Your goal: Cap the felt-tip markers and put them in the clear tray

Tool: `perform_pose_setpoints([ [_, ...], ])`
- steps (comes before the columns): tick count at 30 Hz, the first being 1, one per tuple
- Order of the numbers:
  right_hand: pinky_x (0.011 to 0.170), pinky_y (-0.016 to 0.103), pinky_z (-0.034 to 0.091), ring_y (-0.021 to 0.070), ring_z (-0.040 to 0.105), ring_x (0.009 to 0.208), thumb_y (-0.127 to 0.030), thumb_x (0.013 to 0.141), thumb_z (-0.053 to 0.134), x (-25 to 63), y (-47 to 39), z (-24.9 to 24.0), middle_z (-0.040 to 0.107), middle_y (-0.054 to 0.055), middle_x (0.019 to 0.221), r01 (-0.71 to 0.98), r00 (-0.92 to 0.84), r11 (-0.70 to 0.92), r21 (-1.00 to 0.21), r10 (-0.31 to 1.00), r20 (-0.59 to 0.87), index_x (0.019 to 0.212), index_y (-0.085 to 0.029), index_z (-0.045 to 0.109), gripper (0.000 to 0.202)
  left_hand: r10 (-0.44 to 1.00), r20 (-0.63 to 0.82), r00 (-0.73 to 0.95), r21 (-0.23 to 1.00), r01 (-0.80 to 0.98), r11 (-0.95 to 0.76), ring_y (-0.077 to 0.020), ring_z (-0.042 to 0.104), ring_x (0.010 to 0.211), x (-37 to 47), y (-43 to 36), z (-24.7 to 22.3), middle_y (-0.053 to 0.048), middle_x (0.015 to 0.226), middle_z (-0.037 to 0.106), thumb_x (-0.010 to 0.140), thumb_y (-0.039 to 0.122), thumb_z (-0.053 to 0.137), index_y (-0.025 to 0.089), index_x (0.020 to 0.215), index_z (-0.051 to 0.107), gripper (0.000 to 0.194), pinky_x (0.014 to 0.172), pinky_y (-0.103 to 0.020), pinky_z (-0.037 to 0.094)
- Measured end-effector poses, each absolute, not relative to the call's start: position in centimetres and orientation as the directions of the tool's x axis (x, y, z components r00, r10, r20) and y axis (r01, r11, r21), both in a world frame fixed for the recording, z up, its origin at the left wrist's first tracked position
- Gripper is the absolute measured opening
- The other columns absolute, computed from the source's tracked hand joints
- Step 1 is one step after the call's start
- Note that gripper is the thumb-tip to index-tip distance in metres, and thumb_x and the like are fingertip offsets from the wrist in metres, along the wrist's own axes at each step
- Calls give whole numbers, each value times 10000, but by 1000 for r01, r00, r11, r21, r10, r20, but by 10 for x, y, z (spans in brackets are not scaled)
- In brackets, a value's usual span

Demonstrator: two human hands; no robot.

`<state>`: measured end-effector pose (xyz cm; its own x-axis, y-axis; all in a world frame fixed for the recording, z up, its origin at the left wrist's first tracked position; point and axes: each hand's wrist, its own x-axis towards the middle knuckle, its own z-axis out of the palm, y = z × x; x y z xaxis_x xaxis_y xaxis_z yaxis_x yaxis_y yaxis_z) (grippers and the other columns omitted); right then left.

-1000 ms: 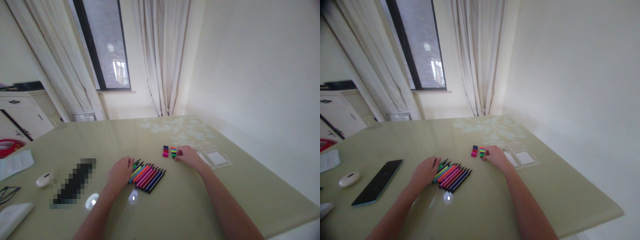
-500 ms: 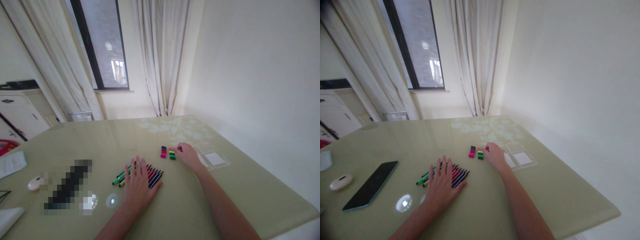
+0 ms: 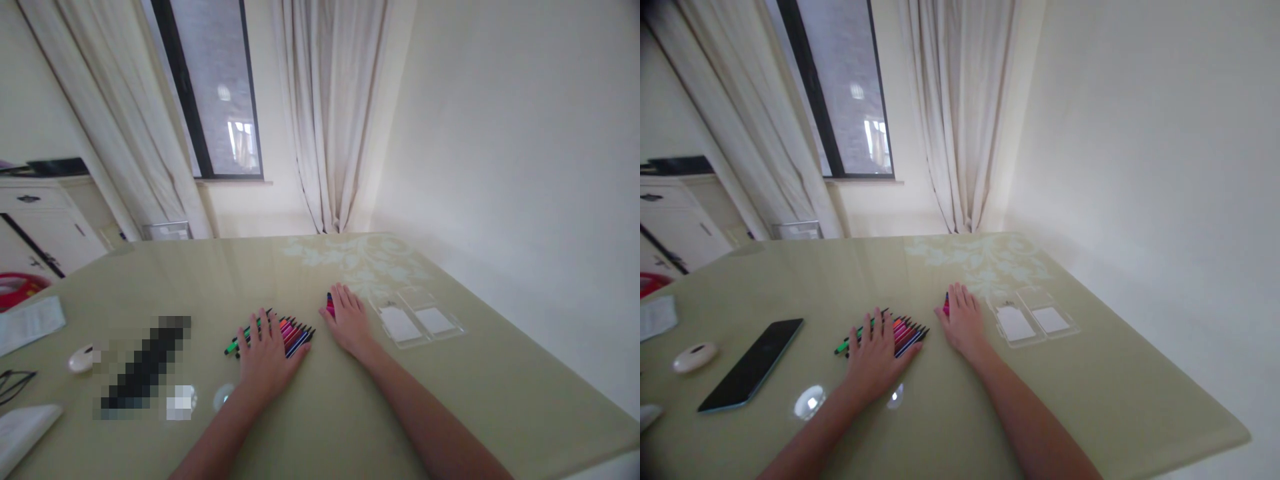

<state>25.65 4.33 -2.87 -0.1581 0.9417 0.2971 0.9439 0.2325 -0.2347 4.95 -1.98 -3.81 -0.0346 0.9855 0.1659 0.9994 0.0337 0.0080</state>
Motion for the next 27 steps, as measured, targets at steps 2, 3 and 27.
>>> perform_pose_setpoints([
  [2,1260,492,228,302,283,1560,-526,1054,354,255,43,-31,343,145,1668,946,-167,228,-233,953,255,1597,-128,389,674,989,146,-15,9,1000,14,-480,198,1552,45,-15,-36,-280,1677,215,890,841,341,9,1597,322,1092,1223,-682,117],
  [3,1262,487,229,298,290,1558,-516,1054,349,254,44,-32,351,147,1664,945,-172,228,-234,956,238,1597,-125,390,670,990,140,2,10,1000,-3,-472,196,1555,42,-12,-35,-273,1681,208,893,838,342,14,1603,308,1088,1226,-675,122],
  [27,1282,411,205,203,425,1485,-183,972,350,242,68,-27,524,111,1563,803,-180,414,-428,854,487,1519,-127,502,570,951,274,146,-25,989,-145,-310,245,1576,-6,10,-26,-186,1689,267,1017,635,307,72,1591,367,807,1285,-544,92],
])
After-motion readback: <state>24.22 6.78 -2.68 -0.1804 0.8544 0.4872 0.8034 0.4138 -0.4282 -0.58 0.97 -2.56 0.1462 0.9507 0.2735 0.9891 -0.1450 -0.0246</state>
